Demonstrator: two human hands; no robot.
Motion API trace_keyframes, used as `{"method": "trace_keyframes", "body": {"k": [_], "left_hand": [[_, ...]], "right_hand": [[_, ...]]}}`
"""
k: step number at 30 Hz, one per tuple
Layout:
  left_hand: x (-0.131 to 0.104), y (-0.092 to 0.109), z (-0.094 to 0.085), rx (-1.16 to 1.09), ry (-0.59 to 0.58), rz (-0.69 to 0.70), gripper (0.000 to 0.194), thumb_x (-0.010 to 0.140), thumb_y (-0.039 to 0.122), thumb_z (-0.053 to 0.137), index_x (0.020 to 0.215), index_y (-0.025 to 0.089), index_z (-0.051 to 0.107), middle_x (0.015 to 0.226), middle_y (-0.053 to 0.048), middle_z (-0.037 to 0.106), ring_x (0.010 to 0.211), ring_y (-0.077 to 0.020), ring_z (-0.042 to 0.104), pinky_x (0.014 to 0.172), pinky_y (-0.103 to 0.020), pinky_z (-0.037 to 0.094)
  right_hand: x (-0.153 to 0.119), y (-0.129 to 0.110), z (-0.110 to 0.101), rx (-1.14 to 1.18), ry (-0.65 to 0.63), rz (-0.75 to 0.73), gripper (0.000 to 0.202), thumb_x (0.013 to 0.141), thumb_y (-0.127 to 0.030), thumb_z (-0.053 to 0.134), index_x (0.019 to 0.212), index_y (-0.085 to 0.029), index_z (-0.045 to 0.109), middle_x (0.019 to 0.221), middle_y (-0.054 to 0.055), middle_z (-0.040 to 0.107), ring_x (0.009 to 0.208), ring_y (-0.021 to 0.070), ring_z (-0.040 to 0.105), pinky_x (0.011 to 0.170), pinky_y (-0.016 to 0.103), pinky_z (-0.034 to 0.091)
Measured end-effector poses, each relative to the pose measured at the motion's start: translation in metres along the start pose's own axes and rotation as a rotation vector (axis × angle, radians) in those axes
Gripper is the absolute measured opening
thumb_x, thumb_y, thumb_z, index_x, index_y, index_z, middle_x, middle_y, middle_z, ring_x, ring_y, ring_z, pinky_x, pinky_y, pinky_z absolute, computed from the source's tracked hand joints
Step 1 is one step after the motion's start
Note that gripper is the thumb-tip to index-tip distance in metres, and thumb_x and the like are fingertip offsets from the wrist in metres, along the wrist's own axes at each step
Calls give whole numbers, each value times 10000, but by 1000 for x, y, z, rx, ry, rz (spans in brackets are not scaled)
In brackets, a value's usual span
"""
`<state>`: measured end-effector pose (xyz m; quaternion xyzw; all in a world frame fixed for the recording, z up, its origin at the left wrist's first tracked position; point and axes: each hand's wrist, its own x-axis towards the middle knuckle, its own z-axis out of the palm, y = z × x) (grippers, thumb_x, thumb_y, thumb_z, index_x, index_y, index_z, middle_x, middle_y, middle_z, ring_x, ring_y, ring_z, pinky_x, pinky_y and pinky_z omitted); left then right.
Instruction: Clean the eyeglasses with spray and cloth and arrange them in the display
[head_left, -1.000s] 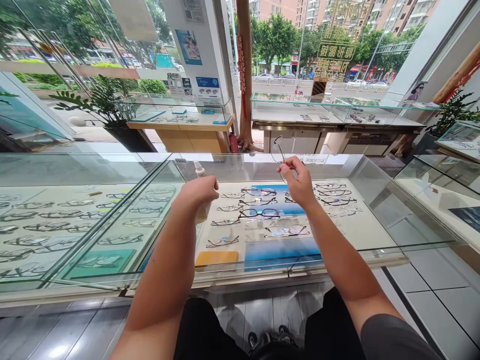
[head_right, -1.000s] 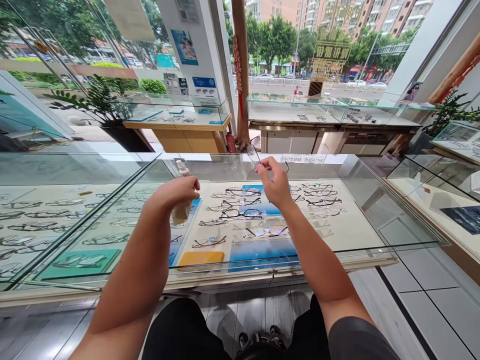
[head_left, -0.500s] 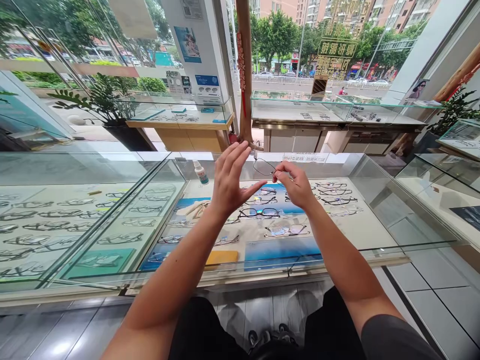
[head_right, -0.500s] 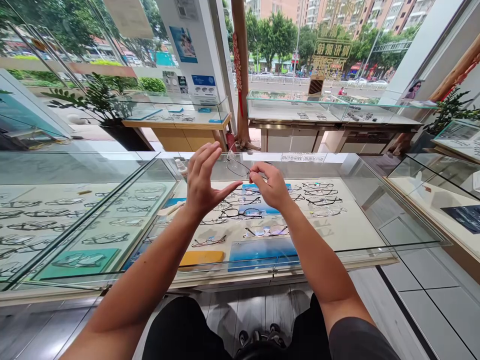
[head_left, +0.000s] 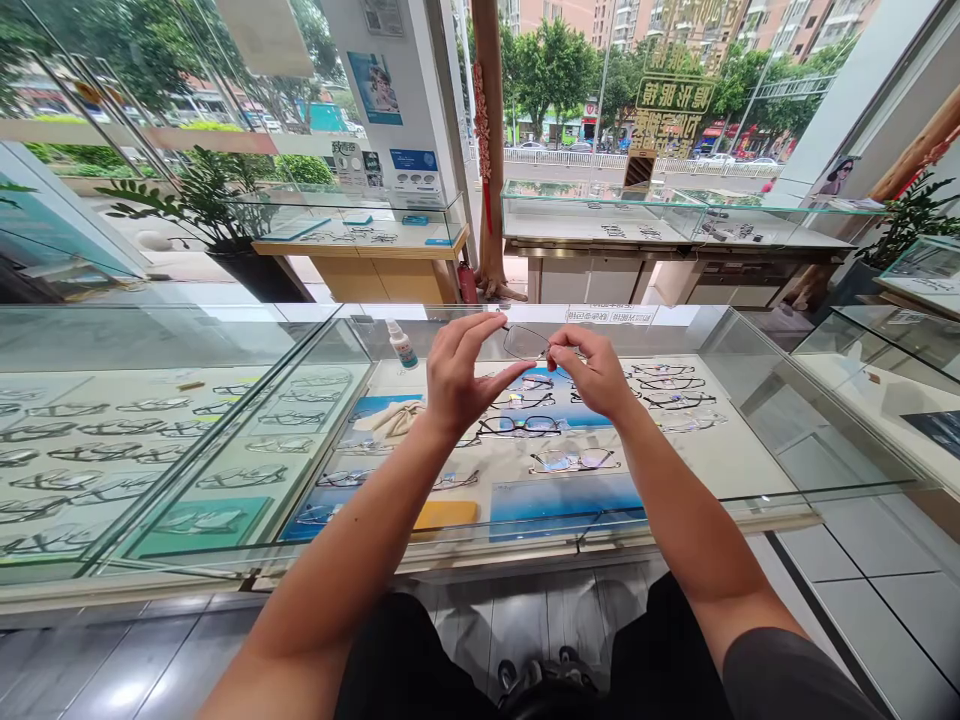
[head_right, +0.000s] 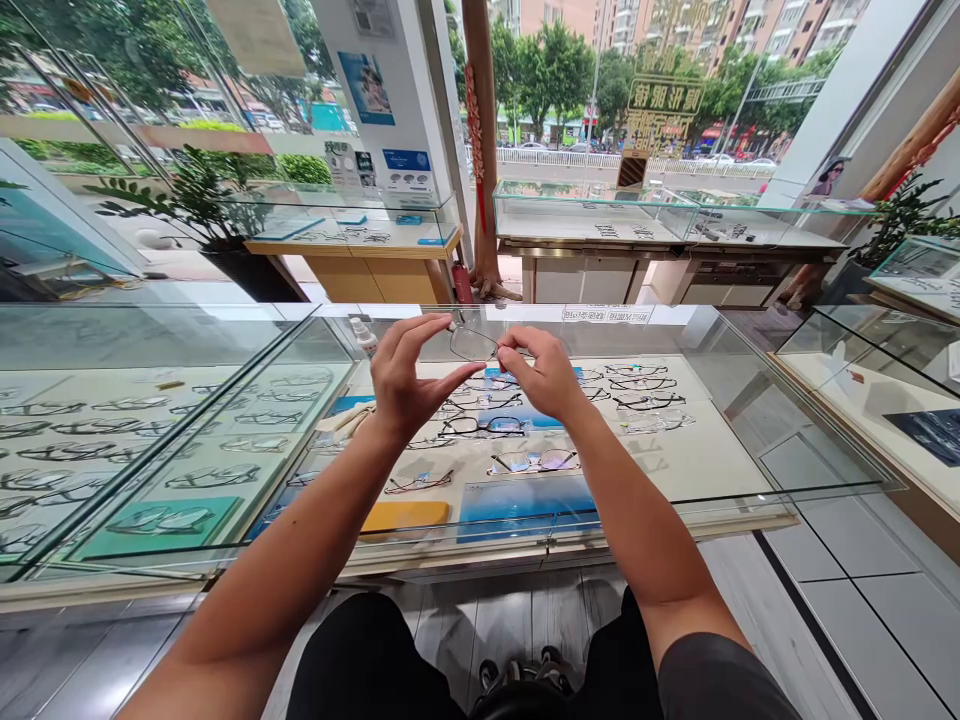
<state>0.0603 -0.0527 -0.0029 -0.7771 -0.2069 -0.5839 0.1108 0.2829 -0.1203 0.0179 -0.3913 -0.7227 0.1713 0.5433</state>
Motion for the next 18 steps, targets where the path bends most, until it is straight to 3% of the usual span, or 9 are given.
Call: {"method": "trace_keyframes", "body": {"k": [5,9,14,18], "left_hand": [[-2,1,0,20,49,3,644,838,545,937,1368,252,717,1269,-120,815,1170,-305,791,1044,-473,641],[1,0,-3,59,119,-17,648,829,527,947,1365,246,714,1254,-115,815,1159,-304,789,1029,-479,648],[7,1,-7,7,243,-81,611,845,516,935,1341,234,718,1225,-111,802,1102,-287,771,924,-446,650],[11,2,-7,5,305,-194,579,872,562,899,1304,227,708,1178,-102,781,1066,-276,765,858,-427,635]], "right_hand": [[-1,-4,0,-3,45,-23,184,997,-356,624,858,-255,689,848,10,736,858,215,669,899,437,522],[-4,-8,0,-49,107,-136,151,976,-390,660,1036,-273,735,1039,41,793,1038,259,726,998,490,555],[-5,-1,1,-187,365,-296,557,892,-452,718,1415,-310,591,1385,89,716,1242,317,681,1078,563,554],[-5,7,5,-302,463,-302,650,886,-485,754,1479,-332,535,1398,100,679,1268,343,657,1101,609,546]]}}
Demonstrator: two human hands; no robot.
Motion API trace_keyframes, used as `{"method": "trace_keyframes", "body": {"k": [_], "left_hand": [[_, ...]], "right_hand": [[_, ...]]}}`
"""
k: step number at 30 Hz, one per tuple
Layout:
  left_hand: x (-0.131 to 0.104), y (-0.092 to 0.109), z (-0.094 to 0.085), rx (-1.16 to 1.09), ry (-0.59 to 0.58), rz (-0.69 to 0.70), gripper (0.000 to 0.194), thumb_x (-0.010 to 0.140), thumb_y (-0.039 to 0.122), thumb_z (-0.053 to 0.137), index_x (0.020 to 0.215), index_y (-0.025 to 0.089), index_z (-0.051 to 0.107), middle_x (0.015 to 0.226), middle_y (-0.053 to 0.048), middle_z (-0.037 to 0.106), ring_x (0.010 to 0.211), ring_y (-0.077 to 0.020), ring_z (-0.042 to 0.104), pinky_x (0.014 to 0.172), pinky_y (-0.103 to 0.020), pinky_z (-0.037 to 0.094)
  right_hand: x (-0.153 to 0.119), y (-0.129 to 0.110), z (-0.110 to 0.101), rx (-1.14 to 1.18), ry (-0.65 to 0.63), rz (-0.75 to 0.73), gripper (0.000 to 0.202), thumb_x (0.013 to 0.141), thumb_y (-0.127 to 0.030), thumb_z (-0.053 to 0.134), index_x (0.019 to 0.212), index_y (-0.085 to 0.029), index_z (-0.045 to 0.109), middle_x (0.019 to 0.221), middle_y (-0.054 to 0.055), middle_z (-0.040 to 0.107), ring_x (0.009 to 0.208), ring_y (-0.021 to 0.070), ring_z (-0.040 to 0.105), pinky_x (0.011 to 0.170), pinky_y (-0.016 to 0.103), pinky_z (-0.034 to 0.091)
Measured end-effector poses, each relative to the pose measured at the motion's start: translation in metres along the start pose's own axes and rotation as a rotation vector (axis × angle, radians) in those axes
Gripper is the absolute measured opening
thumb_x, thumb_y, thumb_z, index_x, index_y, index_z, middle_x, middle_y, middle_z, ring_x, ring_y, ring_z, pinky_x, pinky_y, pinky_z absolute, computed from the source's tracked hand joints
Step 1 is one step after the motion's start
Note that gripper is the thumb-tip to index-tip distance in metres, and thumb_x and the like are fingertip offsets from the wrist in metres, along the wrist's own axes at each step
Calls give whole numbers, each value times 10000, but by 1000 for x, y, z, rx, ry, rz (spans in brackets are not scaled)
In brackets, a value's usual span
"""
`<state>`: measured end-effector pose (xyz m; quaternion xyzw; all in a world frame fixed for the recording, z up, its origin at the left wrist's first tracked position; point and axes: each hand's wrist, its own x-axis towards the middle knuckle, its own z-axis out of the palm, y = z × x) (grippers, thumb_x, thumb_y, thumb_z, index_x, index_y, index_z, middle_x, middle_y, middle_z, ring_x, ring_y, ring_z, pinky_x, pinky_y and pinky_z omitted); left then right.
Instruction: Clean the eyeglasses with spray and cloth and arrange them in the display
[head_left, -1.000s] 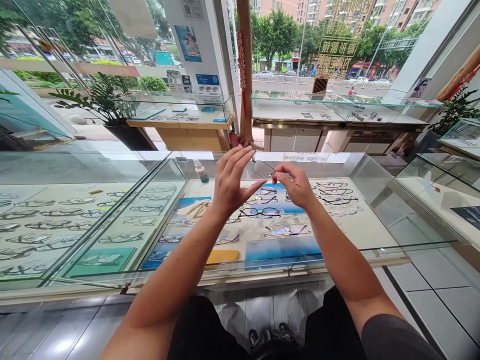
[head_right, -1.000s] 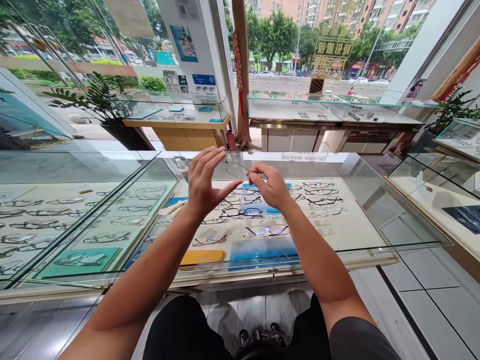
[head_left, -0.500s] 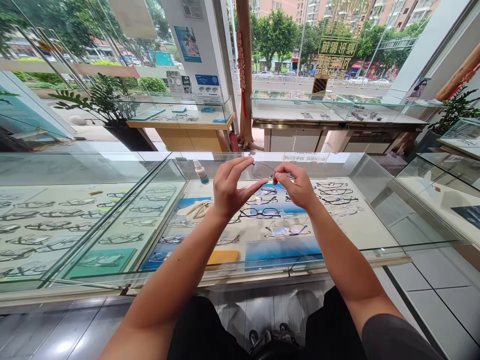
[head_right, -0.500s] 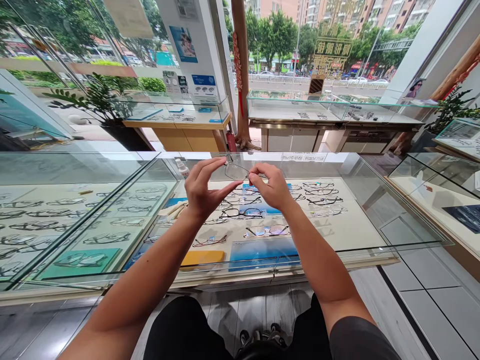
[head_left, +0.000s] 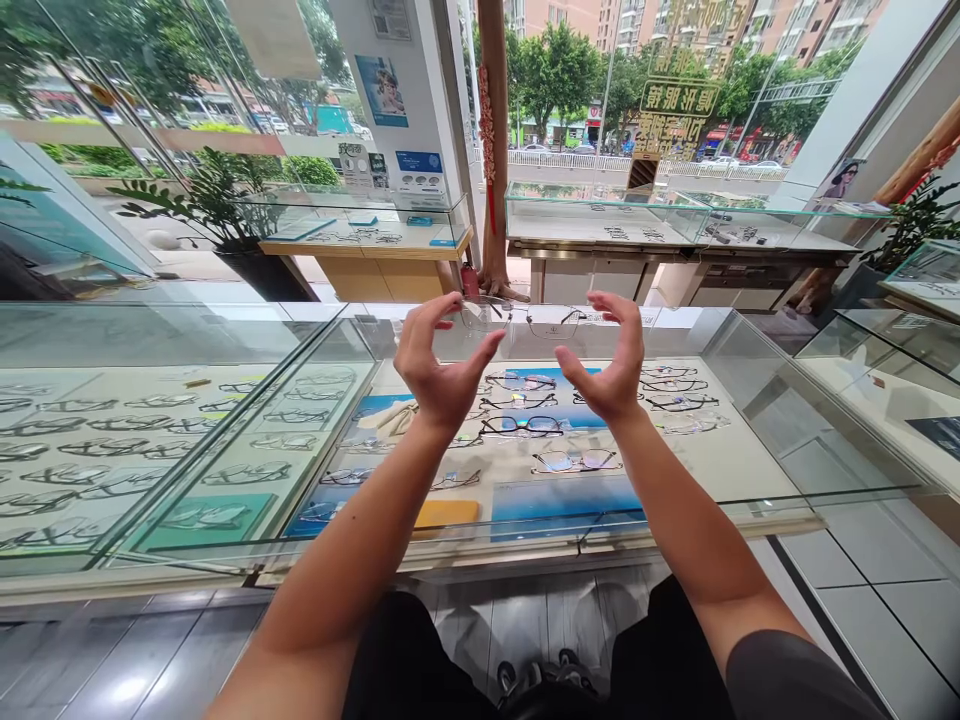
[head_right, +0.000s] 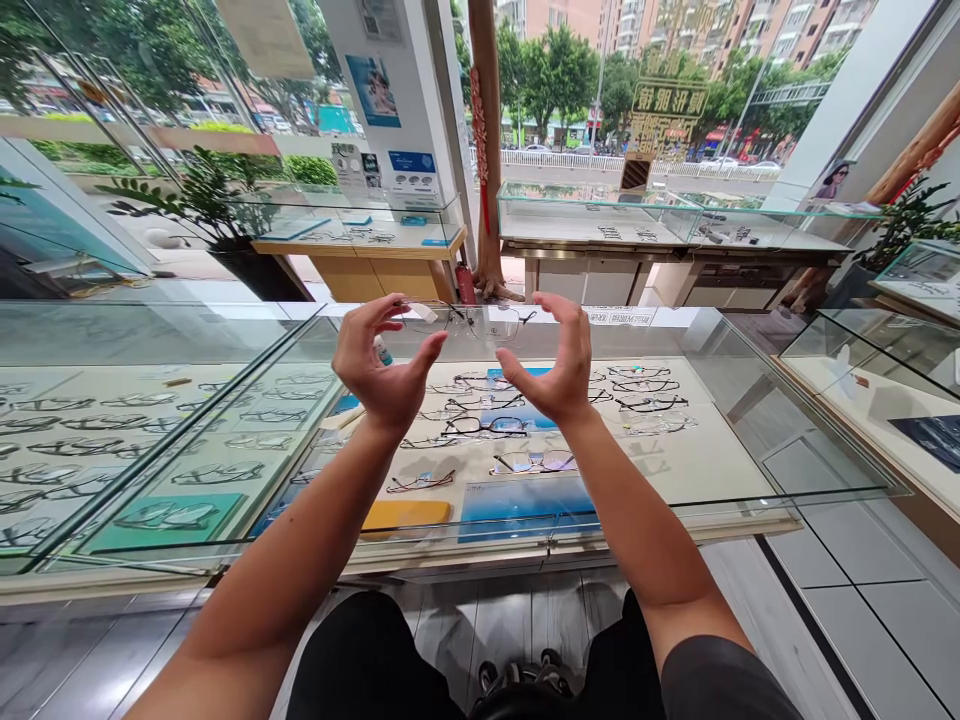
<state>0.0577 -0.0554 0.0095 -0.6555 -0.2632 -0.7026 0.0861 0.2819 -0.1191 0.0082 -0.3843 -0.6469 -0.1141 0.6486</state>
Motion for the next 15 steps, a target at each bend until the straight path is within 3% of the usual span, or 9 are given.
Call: {"method": "trace_keyframes", "body": {"k": [8,15], "left_hand": [[-2,1,2,43,13,-124,599,868,669,857,1243,234,686,1119,-90,756,1016,-261,751,814,-418,610],[-2,4,0,56,39,-78,568,850,602,908,1220,229,692,1065,-74,741,936,-242,719,787,-410,558]], "right_hand": [[-5,-8,4,-48,-61,142,464,985,-541,725,1384,-324,629,1322,122,718,1263,360,669,1112,630,545],[-11,-8,11,-77,-26,133,447,1010,-552,729,1383,-331,621,1250,100,744,1131,315,707,1029,559,584]]}}
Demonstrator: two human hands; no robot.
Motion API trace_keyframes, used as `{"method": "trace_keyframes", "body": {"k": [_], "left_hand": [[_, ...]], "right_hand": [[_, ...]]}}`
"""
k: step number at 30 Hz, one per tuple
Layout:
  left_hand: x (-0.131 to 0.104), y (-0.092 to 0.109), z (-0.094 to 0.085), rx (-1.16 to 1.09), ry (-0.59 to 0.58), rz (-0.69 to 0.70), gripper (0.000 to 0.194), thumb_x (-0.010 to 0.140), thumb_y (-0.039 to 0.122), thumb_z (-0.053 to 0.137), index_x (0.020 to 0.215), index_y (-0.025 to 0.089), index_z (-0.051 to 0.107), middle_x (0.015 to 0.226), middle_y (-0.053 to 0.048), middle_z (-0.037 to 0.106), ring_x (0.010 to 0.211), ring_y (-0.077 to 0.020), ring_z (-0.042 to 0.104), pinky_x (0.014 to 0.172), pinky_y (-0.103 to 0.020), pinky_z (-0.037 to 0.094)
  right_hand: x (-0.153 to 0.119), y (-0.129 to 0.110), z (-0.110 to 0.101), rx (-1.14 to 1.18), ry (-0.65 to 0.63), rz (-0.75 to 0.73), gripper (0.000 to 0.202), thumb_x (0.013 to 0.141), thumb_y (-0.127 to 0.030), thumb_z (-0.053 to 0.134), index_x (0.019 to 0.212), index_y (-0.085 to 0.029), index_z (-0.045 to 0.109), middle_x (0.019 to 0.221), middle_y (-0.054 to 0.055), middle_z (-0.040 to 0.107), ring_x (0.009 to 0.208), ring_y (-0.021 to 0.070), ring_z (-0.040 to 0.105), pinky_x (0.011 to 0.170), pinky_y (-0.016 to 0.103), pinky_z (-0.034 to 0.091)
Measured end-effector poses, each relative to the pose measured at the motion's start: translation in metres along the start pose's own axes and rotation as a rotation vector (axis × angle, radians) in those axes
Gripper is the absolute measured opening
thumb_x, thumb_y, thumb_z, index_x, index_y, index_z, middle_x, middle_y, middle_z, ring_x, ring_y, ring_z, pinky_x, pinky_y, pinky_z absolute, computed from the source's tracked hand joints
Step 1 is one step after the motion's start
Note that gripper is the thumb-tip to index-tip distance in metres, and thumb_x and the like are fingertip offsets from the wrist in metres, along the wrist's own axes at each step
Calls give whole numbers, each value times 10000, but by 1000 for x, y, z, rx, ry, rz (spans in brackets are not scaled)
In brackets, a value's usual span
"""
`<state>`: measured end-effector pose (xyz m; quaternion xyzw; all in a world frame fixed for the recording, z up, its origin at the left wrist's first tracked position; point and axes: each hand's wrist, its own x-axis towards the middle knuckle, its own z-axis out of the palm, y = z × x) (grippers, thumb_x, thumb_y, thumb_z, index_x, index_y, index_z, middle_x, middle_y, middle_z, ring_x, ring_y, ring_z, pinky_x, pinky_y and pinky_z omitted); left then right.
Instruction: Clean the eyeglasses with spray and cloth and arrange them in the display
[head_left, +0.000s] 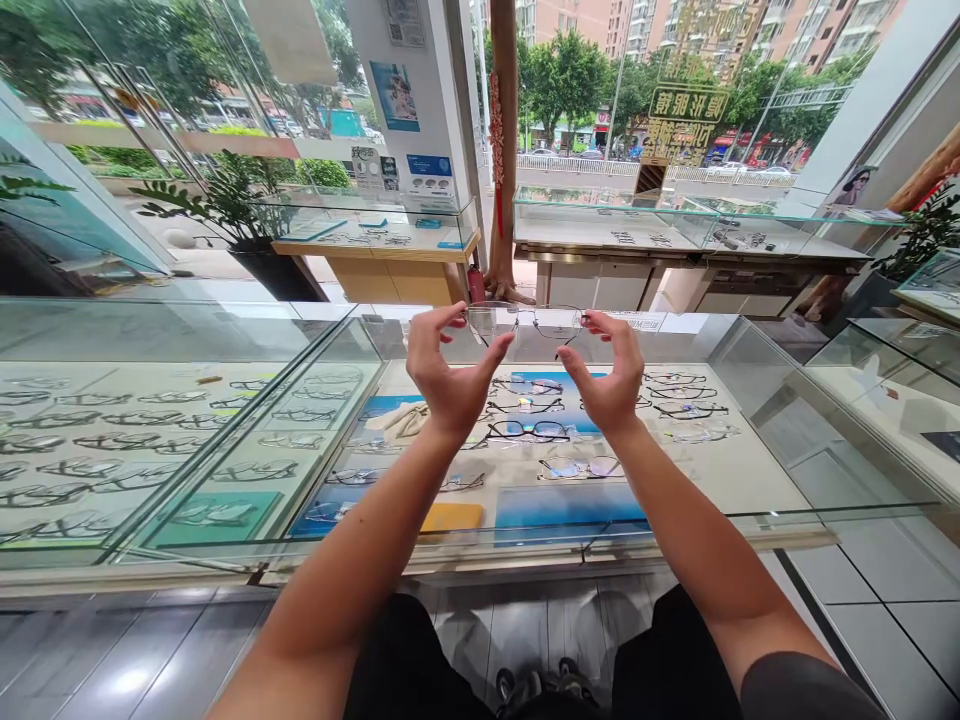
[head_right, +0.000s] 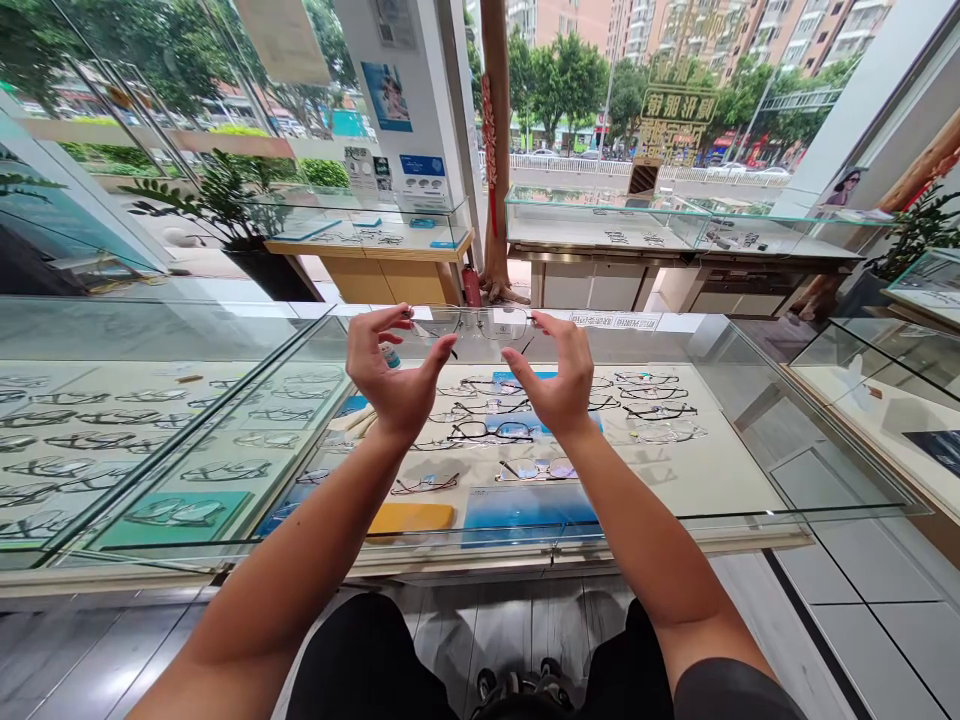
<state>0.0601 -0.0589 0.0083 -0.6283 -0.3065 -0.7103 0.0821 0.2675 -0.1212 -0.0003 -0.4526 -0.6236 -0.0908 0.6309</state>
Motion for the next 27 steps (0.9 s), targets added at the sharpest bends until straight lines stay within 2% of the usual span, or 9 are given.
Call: {"method": "trace_keyframes", "body": {"k": [3,12,20,24,27], "left_hand": [[-1,0,0,-29,10,26,551,845,554,930,1222,228,696,1076,-75,735,922,-236,699,778,-405,533],[-10,2,7,18,-55,-54,552,873,630,878,1206,231,691,1075,-75,738,928,-231,697,770,-397,540],[-13,0,8,3,-89,-127,575,856,650,887,1213,239,704,1118,-83,739,943,-230,706,764,-389,551],[-13,-1,9,-32,-133,-147,545,891,628,865,1252,246,725,1146,-89,761,990,-241,725,783,-392,560],[-12,-2,9,-58,-143,-150,495,923,595,848,1268,256,744,1163,-91,775,1008,-243,737,794,-395,569]], "right_hand": [[-1,1,1,9,17,-6,431,1008,-559,739,1349,-319,633,1197,90,749,1094,304,714,1005,539,586],[-1,11,6,28,35,79,397,982,-605,757,1184,-279,657,1113,83,746,990,273,699,946,495,572],[-1,13,6,-3,29,94,393,989,-599,758,1212,-291,659,1131,86,741,1015,283,687,977,506,561],[-1,15,6,23,6,145,395,988,-576,759,1235,-285,657,1167,94,718,1053,289,663,1019,525,547],[1,16,5,7,13,130,379,999,-564,748,1239,-289,651,1177,96,711,1046,289,660,1010,525,551]]}}
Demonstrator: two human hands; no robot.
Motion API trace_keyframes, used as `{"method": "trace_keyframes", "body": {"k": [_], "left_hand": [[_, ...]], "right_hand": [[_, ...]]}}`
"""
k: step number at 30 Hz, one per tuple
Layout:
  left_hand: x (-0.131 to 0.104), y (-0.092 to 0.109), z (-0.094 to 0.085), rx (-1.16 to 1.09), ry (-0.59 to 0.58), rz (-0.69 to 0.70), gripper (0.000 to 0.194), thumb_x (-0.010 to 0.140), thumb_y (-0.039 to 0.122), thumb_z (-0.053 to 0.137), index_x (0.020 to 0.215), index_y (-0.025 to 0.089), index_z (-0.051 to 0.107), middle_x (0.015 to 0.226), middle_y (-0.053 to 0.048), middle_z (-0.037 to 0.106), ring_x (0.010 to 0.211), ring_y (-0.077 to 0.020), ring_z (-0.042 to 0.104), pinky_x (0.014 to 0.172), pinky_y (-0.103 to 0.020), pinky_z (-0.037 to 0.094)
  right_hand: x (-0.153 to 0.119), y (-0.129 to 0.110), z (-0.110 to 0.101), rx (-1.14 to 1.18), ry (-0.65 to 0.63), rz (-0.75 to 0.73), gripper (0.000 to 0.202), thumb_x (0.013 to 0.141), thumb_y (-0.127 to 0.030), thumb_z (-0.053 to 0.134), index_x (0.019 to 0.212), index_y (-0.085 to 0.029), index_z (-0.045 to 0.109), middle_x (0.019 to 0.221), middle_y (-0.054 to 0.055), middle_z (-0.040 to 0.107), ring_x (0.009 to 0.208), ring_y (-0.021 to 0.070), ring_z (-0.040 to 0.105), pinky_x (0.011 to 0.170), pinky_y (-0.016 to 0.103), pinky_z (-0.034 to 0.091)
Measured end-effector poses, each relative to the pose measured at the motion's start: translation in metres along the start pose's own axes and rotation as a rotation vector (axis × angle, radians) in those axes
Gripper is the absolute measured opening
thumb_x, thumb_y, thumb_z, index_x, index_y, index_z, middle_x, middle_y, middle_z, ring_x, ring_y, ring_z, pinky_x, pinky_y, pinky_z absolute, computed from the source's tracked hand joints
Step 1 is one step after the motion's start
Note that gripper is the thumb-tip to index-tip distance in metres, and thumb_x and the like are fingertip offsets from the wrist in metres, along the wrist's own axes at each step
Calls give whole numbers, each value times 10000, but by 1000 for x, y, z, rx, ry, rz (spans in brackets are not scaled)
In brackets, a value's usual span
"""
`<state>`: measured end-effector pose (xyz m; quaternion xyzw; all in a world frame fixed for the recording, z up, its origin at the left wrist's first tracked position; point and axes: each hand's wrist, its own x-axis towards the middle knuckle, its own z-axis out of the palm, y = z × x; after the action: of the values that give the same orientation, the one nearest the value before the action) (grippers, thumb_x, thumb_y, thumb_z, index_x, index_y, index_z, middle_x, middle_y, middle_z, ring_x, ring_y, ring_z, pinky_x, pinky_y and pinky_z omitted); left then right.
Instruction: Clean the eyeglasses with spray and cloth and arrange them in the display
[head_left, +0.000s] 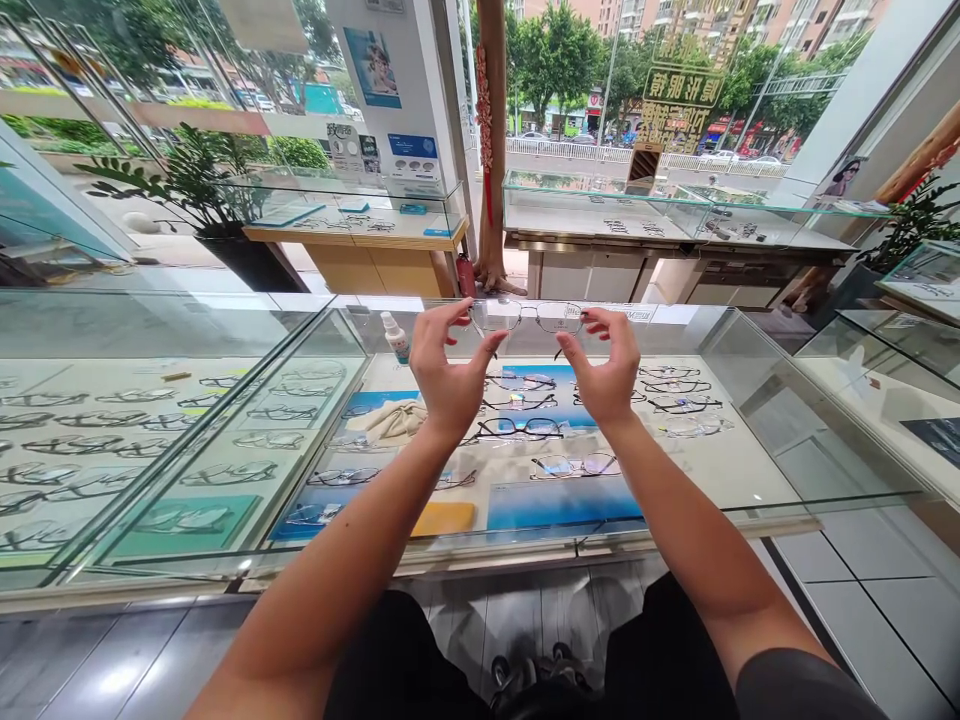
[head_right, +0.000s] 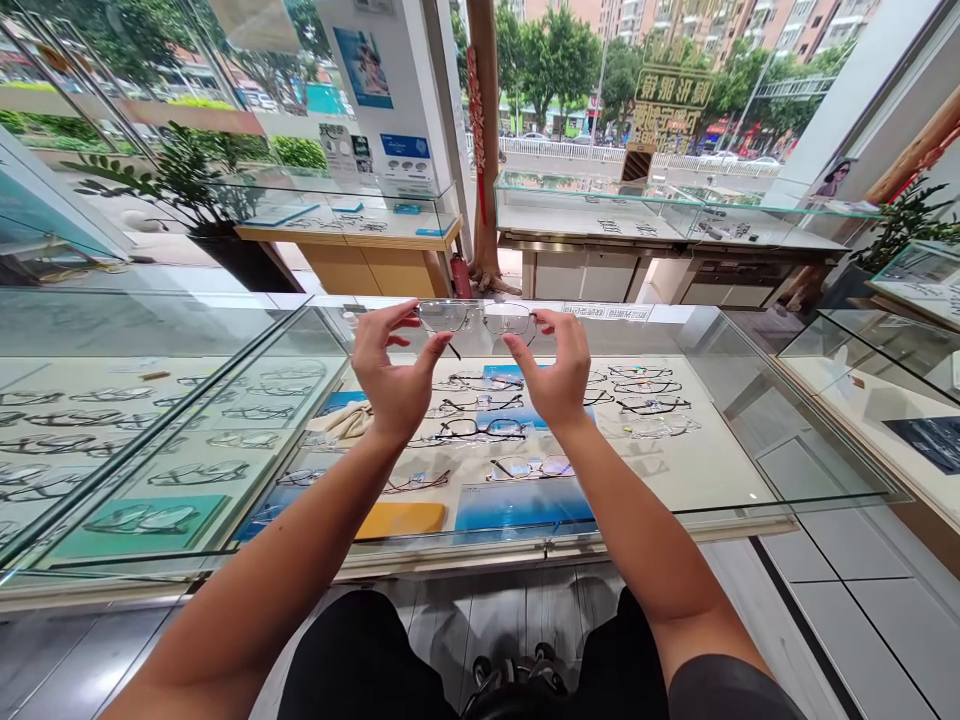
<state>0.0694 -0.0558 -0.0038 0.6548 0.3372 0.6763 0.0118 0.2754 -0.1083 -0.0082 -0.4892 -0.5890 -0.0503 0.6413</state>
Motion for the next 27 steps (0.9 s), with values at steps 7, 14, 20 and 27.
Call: {"method": "trace_keyframes", "body": {"k": [7,14,20,27], "left_hand": [[-1,0,1,-26,-16,-42,512,950,592,820,1315,250,713,1208,-99,773,1077,-243,753,812,-384,600],[-2,-2,2,-44,-14,-64,526,930,620,830,1269,240,696,1202,-105,777,1089,-247,769,823,-385,606],[-3,-3,3,-96,-28,-102,519,927,599,843,1273,236,707,1221,-106,787,1100,-244,783,839,-376,613],[-4,-7,5,-134,-51,-142,491,935,556,853,1281,238,713,1239,-109,794,1112,-239,793,846,-373,616]], "right_hand": [[1,-2,-1,1,6,7,381,1004,-580,743,1248,-305,642,1198,89,711,1063,294,672,994,537,561],[1,-6,-3,-71,45,-94,340,1044,-549,711,1279,-321,621,1185,80,725,1018,274,704,924,502,596],[1,-7,-4,-64,47,-63,349,1042,-539,711,1313,-337,625,1248,89,710,1055,289,694,969,539,600],[1,-6,-5,-3,25,-26,354,1040,-521,707,1344,-349,647,1276,93,679,1131,309,660,1040,556,570]]}}
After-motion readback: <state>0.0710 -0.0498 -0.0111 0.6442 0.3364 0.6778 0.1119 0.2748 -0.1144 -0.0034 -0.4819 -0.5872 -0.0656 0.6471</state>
